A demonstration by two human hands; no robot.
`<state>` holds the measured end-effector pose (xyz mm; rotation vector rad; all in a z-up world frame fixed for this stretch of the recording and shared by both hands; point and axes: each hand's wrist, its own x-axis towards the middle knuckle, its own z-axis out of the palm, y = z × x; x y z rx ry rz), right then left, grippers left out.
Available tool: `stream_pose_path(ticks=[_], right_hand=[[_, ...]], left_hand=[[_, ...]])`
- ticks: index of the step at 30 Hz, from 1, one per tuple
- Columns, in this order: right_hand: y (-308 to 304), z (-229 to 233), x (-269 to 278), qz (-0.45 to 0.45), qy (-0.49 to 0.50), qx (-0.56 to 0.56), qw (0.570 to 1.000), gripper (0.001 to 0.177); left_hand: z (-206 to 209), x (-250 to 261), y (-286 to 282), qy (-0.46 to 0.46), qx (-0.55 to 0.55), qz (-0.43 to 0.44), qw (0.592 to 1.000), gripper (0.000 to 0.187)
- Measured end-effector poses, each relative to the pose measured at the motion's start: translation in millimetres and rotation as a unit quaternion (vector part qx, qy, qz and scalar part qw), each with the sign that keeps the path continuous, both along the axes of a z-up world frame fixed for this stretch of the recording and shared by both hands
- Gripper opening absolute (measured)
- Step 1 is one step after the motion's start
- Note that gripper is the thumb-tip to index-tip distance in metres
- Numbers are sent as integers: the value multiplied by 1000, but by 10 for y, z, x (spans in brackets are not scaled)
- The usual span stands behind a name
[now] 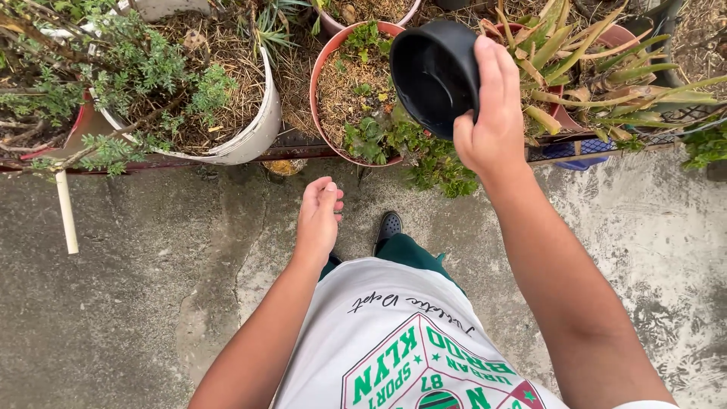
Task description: The person carries a black bowl to a sink, fills it with water, and walks to a collection of potted plants. They pour water into several pots, then repeat the process by refilling the bowl and watering additional plants.
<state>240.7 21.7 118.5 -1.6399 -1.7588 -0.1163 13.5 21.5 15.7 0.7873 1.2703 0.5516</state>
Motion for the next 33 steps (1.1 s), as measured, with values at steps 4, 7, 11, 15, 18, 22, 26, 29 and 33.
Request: stream_pose_path(ticks=[4,7,11,15,18,22,26,29,33], right_hand=[[-40,-72,10,-9,-57,6,998,65],[-39,-130,40,-6,-92,51,994,63],[-60,-152,67,8,-105,81,991,66],[-100,-111,53,33,-91,99,990,64],[-141,-63,1,42,-74,114,990,63],[-174,-80,-18,37,-94,126,987,66],[-225,-56,-45,12,-103,123,987,66],[-306,-29,-37,1,-90,129,988,65],[-359,-23,13,-6,-14,125,992,67]], left_hand=[[71,-30,14,25,12,-12,1000,40],[69,-57,18,24,5,-5,1000,39],[71,-76,18,17,8,0,1000,39],[47,-101,20,14,15,-9,1000,41],[72,-121,16,11,16,-15,1000,43],[116,-144,-14,25,23,-41,999,42],[20,-172,-44,12,28,-41,999,41],[-23,-173,-62,5,35,-33,999,42],[76,-120,-120,8,51,-13,999,42]])
